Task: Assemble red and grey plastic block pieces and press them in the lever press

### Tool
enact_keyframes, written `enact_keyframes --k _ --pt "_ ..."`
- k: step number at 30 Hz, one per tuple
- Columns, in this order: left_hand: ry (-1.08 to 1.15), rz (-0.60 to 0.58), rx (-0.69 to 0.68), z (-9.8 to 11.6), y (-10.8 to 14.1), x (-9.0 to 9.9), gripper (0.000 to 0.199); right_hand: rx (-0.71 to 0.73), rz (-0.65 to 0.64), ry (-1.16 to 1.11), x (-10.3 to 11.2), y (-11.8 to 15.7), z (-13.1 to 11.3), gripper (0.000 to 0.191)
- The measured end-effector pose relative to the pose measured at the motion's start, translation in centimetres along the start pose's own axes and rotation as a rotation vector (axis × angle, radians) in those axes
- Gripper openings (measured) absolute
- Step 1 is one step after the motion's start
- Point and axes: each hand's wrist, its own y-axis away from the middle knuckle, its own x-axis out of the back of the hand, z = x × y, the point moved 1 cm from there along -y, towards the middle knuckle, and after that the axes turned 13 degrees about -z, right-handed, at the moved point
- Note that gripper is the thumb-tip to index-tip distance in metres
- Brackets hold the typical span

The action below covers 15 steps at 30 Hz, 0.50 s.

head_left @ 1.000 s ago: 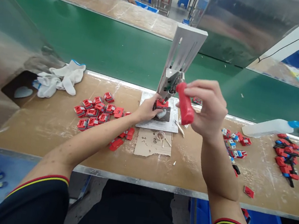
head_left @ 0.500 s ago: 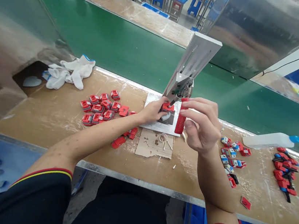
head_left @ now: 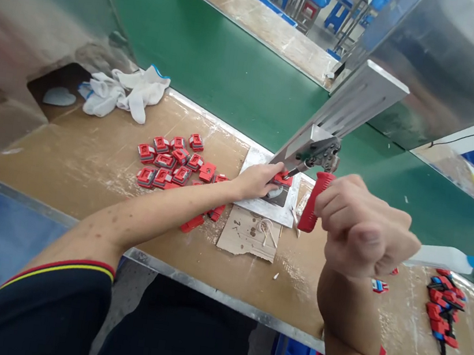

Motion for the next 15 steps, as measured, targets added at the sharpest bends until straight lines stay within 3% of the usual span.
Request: enact_keyframes --k 4,6,11,13,15 --pt "-0.017 -0.003 0.001 0.4 0.0 -0.2 0.029 0.089 -0.314 0.165 -1.6 -0.5 -0.5 0.056" --pt "-0.041 -0.01 0.014 0.5 -0.1 -0.3 0.031 0.116 -0.344 0.308 -2.6 -0.2 -0.3 0.051" --pt "-0.142 -0.042 0.058 0.0 -0.8 -0.3 0.022 0.148 -0.262 0.709 -5.5 1.7 1.7 0.044" --pt "-0.161 -0.046 0.075 -0.3 -1.1 -0.2 0.019 0.144 -0.298 0.734 -6.6 2.5 2.9 0.042" --pt "-0.183 -0.045 0.075 -0.4 -1.1 -0.1 0.017 0.047 -0.415 0.681 -7.4 3.1 4.3 0.042"
